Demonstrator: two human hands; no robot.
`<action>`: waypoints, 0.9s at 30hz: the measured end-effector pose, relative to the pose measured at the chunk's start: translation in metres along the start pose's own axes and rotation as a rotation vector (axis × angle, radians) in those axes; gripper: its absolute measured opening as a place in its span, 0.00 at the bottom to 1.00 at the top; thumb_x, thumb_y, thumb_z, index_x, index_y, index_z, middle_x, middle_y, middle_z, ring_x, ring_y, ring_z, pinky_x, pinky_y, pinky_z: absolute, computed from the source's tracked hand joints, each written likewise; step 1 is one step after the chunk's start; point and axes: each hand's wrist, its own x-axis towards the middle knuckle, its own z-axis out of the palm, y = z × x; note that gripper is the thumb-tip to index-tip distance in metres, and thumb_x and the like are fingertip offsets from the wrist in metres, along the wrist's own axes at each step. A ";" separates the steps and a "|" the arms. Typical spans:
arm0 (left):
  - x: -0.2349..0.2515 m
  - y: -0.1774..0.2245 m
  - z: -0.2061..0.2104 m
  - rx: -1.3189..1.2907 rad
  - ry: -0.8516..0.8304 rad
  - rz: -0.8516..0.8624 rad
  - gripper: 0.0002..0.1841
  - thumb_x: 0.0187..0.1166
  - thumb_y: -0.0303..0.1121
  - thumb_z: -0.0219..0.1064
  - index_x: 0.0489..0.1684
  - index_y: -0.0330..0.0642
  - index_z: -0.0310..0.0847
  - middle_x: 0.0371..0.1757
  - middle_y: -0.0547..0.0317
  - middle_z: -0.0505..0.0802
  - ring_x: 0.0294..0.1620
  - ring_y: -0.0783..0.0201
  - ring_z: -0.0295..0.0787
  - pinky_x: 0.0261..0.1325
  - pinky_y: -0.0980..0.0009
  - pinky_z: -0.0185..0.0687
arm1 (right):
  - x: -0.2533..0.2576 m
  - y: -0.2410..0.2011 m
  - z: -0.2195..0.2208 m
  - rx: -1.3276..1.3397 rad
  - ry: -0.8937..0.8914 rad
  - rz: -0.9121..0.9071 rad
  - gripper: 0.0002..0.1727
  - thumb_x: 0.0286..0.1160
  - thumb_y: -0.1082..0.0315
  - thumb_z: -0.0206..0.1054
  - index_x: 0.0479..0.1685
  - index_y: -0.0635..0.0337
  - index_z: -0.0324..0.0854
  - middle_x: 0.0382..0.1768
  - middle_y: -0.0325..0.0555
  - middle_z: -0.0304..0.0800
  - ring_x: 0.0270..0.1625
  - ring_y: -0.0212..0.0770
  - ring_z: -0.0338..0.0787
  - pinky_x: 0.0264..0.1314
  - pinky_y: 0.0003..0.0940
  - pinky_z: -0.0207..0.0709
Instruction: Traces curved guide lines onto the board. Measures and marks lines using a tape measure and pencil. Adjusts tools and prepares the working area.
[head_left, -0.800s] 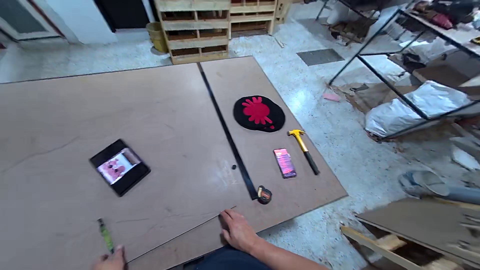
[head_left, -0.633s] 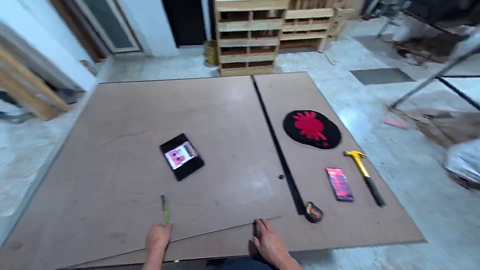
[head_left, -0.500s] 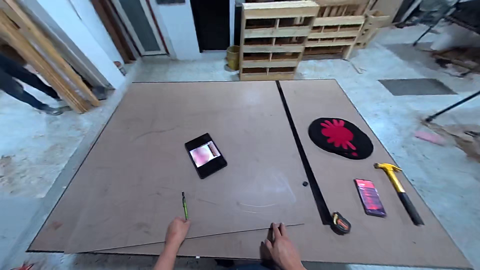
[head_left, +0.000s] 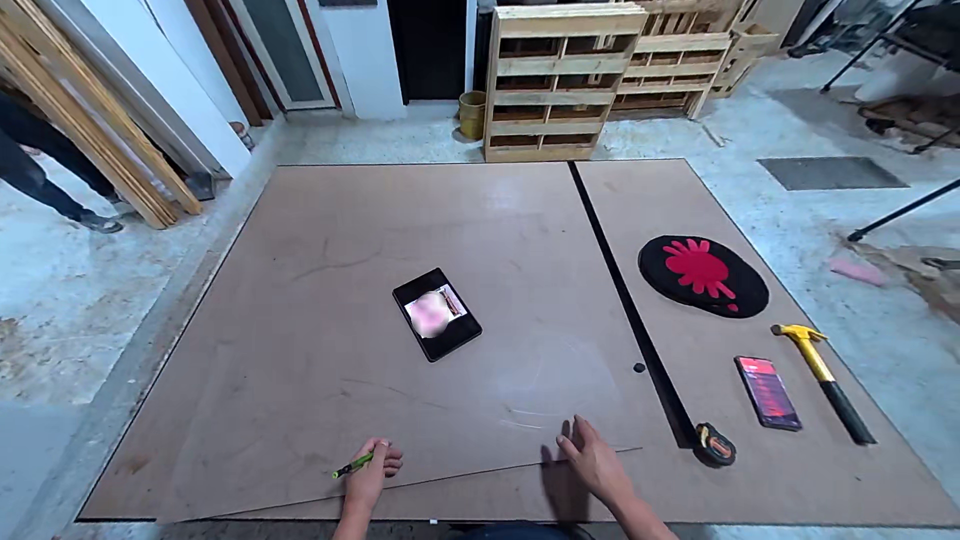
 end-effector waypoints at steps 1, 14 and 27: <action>0.003 0.003 0.001 0.021 0.019 -0.008 0.20 0.97 0.40 0.48 0.63 0.33 0.80 0.41 0.47 0.98 0.38 0.55 0.99 0.45 0.59 0.96 | 0.006 -0.010 -0.005 0.018 -0.009 -0.007 0.44 0.81 0.40 0.61 0.91 0.58 0.61 0.84 0.56 0.73 0.84 0.53 0.76 0.86 0.55 0.68; 0.110 0.094 0.102 0.313 0.115 0.264 0.22 0.90 0.41 0.61 0.74 0.35 0.75 0.61 0.43 0.91 0.59 0.53 0.92 0.66 0.53 0.88 | 0.149 -0.161 -0.021 0.217 -0.223 -0.200 0.46 0.79 0.34 0.61 0.91 0.52 0.63 0.83 0.50 0.76 0.85 0.48 0.75 0.87 0.56 0.66; 0.164 0.125 0.140 0.183 0.143 0.265 0.19 0.87 0.39 0.62 0.68 0.36 0.78 0.59 0.46 0.91 0.60 0.56 0.89 0.66 0.55 0.85 | 0.239 -0.217 -0.010 0.363 -0.420 0.031 0.41 0.85 0.31 0.49 0.73 0.60 0.80 0.65 0.60 0.87 0.69 0.55 0.86 0.71 0.59 0.78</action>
